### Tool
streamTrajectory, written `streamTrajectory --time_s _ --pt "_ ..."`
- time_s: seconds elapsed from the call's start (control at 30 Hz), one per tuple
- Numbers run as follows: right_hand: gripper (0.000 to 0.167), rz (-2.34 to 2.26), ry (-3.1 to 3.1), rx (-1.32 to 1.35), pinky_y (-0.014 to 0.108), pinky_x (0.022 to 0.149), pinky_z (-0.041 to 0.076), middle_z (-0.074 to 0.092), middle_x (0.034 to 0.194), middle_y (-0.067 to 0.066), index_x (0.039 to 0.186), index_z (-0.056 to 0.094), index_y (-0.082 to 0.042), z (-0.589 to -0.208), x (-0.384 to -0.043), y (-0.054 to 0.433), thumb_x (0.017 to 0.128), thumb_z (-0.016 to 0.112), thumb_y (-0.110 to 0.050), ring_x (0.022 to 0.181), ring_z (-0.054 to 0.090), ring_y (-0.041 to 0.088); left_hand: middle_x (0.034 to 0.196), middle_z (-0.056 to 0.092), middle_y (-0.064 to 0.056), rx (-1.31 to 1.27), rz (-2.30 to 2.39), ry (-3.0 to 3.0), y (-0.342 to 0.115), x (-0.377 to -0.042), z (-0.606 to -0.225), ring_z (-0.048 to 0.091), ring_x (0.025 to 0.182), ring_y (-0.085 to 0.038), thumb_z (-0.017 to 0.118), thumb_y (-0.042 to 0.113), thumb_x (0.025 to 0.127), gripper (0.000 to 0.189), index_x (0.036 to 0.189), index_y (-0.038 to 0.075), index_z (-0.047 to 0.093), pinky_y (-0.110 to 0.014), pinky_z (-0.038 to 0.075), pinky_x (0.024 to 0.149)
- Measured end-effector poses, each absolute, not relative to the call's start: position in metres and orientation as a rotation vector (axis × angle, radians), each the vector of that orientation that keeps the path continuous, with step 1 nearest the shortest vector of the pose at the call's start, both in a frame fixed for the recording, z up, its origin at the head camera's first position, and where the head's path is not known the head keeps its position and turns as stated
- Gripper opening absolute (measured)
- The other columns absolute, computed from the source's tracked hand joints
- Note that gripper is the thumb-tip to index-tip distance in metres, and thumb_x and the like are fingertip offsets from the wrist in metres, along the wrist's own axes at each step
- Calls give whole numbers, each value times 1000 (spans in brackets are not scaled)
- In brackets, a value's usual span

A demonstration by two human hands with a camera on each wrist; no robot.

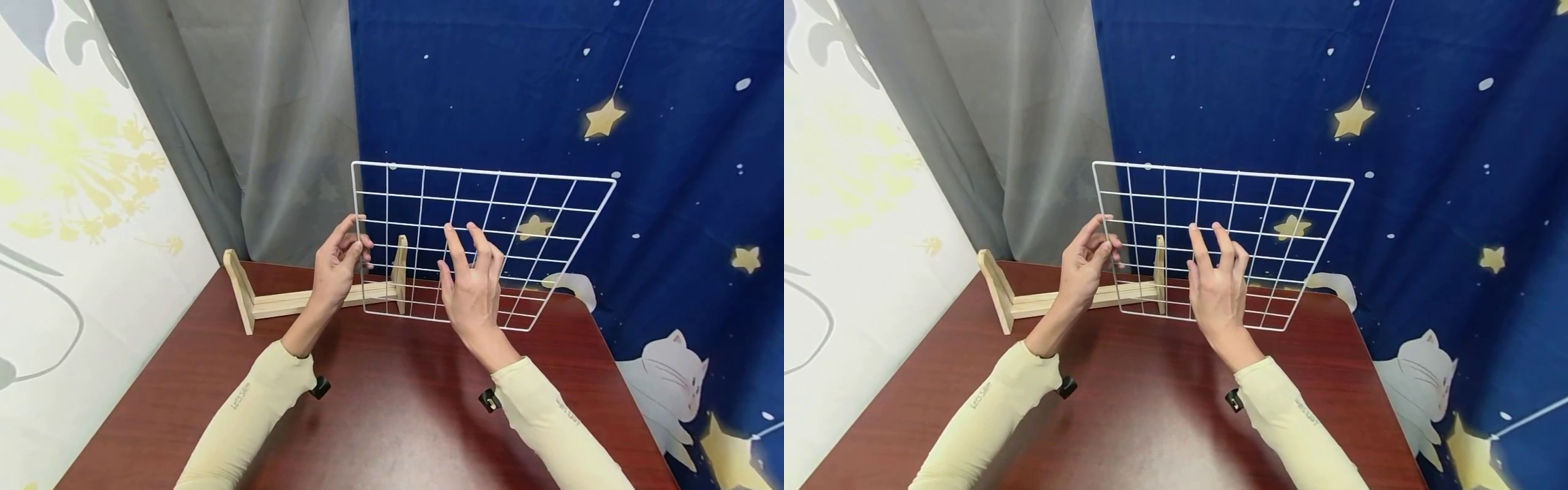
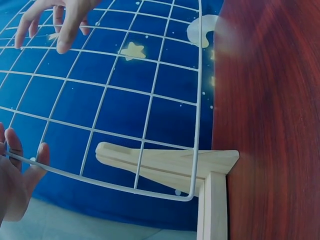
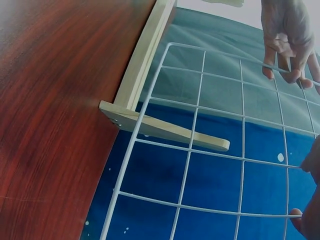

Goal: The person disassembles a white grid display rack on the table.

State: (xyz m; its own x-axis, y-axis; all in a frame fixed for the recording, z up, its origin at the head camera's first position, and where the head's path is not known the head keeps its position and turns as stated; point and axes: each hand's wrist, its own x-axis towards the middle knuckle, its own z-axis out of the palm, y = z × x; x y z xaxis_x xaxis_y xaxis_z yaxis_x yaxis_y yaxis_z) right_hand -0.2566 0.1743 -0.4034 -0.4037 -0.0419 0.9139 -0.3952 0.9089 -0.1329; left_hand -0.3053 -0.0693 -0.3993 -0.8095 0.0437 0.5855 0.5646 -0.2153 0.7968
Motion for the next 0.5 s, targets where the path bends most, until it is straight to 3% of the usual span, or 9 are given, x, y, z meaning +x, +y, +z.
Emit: streamTrajectory --time_s 0.27,0.5 --pt "58 411 -1899 306 48 81 59 53 152 18 155 54 -32 -406 -265 178 101 73 -23 117 53 43 94 68 0 -708 -2067 -1736 -64 -302 -404 63 77 -14 53 -4 107 44 149 8 57 -27 62 66" --pt "49 444 -1869 286 45 74 57 56 147 16 148 62 -33 -410 -273 179 101 73 -26 110 54 39 94 67 -4 -702 -2066 -1748 -62 -300 -407 62 76 -20 55 -4 106 43 147 9 59 -26 60 64"
